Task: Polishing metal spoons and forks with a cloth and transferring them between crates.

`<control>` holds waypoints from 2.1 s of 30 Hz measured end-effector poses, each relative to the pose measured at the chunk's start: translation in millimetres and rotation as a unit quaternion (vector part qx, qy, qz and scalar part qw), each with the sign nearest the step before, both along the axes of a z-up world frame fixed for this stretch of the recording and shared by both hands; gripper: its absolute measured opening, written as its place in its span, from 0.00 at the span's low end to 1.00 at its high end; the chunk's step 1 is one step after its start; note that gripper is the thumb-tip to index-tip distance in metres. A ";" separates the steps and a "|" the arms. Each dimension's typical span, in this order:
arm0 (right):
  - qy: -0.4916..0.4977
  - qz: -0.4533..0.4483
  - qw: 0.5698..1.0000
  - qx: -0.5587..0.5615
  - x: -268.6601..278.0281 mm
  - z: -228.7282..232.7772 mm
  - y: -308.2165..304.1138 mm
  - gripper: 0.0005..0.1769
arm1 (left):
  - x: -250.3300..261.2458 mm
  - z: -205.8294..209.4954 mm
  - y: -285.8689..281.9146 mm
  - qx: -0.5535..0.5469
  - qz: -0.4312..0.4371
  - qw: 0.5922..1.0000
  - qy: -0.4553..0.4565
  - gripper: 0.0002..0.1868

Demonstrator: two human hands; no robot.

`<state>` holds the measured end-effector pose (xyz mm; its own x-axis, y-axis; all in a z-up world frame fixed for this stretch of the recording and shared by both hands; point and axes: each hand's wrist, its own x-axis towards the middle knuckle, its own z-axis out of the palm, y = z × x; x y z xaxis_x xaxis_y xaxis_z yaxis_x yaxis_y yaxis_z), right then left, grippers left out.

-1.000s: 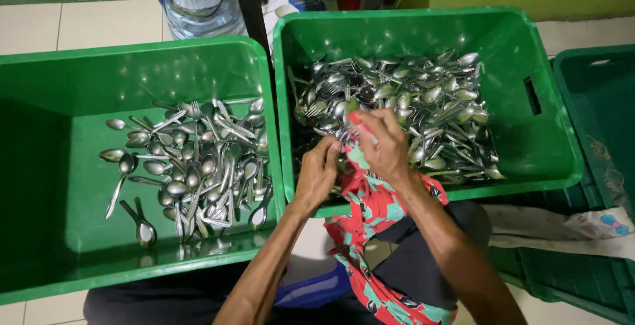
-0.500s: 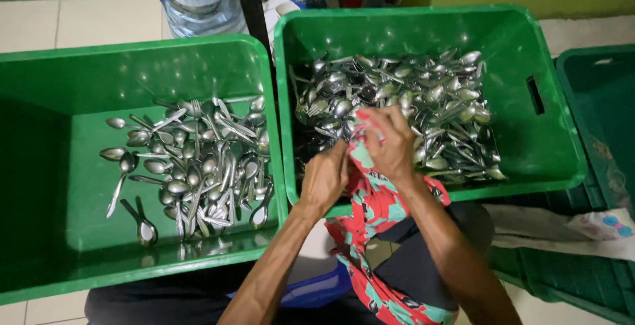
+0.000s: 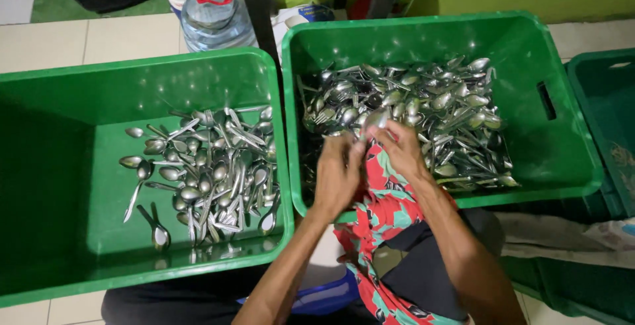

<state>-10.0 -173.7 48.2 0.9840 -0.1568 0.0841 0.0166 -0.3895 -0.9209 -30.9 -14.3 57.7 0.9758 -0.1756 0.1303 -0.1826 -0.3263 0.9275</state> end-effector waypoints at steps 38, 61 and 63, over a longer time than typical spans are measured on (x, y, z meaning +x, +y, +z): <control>-0.266 -0.022 0.959 -0.096 -15.2 -27.9 -2.1 0.13 | 90.2 3.2 -2.8 -0.316 0.138 0.929 0.135 0.11; 0.041 -0.064 0.884 0.461 -55.0 18.5 -4.0 0.18 | 66.6 52.1 -4.0 -0.452 0.011 0.878 0.156 0.21; 0.086 -0.076 0.940 0.320 -46.9 32.4 13.5 0.18 | 61.3 50.7 -22.1 -0.292 0.027 0.955 0.034 0.18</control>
<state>-56.9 -160.2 80.6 0.9365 -0.2606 -0.2347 -0.1660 0.2600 -0.9512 30.4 -36.4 108.4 0.9910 -0.0405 0.1274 -0.1138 0.2440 0.9631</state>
